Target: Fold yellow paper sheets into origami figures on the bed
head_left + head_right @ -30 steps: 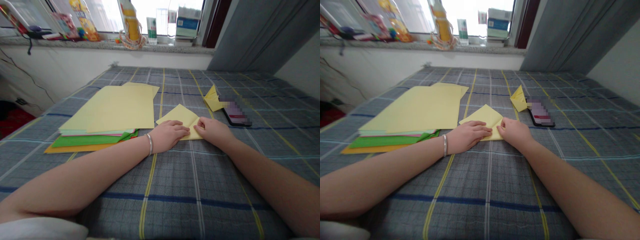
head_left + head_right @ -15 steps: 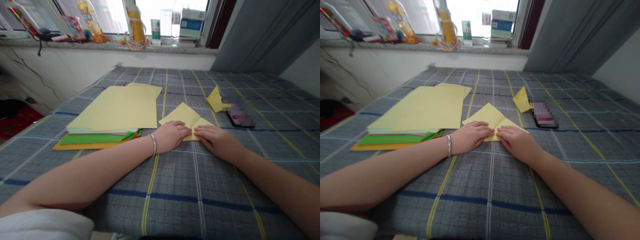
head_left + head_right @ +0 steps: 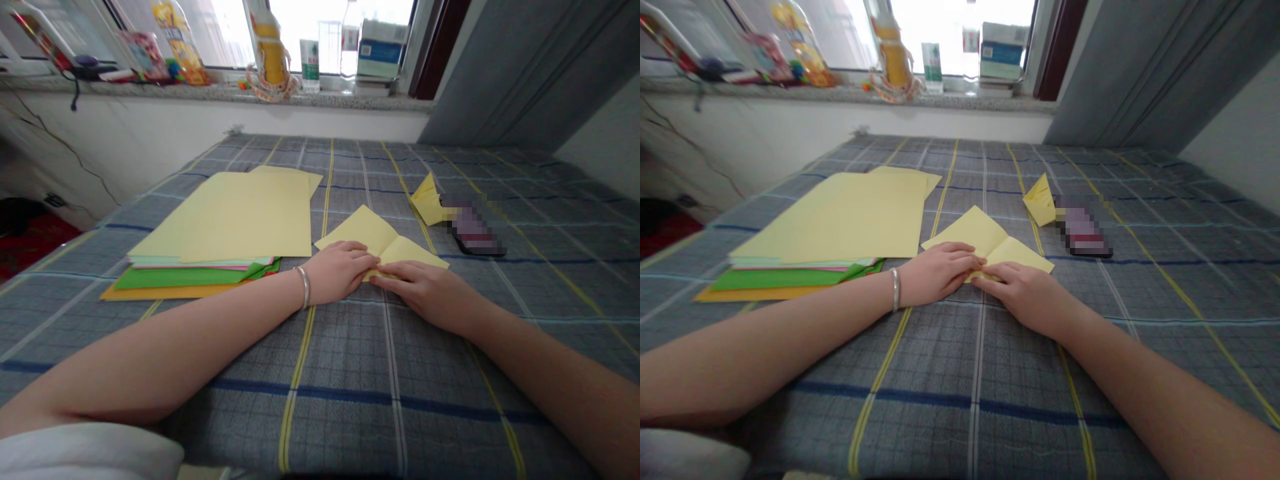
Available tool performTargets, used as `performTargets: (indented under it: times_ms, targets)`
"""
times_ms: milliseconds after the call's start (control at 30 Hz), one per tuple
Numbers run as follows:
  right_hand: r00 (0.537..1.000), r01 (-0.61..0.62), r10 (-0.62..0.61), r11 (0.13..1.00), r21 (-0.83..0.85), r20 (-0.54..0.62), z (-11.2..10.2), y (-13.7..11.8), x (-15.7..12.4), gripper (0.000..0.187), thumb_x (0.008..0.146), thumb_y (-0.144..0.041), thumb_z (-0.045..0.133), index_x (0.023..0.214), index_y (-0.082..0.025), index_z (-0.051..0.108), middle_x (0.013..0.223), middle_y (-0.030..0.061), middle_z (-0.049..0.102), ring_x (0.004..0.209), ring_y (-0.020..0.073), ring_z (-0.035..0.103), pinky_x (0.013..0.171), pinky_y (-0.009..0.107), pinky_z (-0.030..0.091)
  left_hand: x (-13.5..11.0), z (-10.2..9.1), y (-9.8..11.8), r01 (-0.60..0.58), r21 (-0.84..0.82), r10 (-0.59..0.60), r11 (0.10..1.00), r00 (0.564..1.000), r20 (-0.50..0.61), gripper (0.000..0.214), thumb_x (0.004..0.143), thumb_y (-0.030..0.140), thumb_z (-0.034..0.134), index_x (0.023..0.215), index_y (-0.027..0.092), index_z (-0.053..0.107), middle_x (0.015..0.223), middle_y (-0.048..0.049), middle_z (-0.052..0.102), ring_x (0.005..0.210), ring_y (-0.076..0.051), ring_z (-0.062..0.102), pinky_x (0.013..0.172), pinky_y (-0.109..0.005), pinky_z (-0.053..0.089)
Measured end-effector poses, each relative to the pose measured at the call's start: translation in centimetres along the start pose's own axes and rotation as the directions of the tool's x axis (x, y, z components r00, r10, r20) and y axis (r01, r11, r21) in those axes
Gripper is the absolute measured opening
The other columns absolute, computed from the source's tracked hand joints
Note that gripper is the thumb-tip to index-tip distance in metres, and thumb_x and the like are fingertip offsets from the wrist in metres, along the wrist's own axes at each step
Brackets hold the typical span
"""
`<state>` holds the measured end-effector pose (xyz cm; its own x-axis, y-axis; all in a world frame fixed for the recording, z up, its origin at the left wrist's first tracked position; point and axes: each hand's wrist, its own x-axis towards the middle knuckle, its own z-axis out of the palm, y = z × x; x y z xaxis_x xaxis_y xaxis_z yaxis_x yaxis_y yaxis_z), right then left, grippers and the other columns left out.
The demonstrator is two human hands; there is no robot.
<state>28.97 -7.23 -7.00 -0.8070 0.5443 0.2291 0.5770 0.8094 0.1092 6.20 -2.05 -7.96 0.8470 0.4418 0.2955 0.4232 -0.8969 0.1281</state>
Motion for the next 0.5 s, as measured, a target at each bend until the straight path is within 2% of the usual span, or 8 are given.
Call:
performTargets:
  times_ms: [300, 500]
  targets:
    - [0.998, -0.030, 0.032, 0.999, -0.031, 0.051, 0.0, -0.3, 0.7, 0.040, 0.094, -0.015, 0.043, 0.130, -0.023, 0.057, 0.123, 0.0103, 0.062, 0.109, 0.0227, 0.056, 0.090, 0.038, 0.049, 0.4, -0.3, 0.0, 0.035, -0.023, -0.034, 0.999, 0.999, 0.005, 0.018, 0.092, 0.022, 0.048, 0.104, 0.016, 0.061, 0.106, -0.0083, 0.067, 0.109, -0.020, 0.059, 0.097, -0.036, 0.047]
    - [0.990, -0.108, 0.109, 0.994, -0.013, 0.088, -1.1, -0.9, 0.9, 0.032, 0.090, -0.014, 0.046, 0.113, -0.020, 0.066, 0.116, 0.0090, 0.066, 0.105, 0.0225, 0.060, 0.088, 0.036, 0.048, 0.5, -0.7, 0.0, 0.049, 0.005, -0.050, 0.999, 0.998, 0.049, 0.023, 0.092, 0.027, 0.051, 0.109, 0.015, 0.062, 0.109, -0.0092, 0.068, 0.112, -0.023, 0.058, 0.098, -0.037, 0.047]
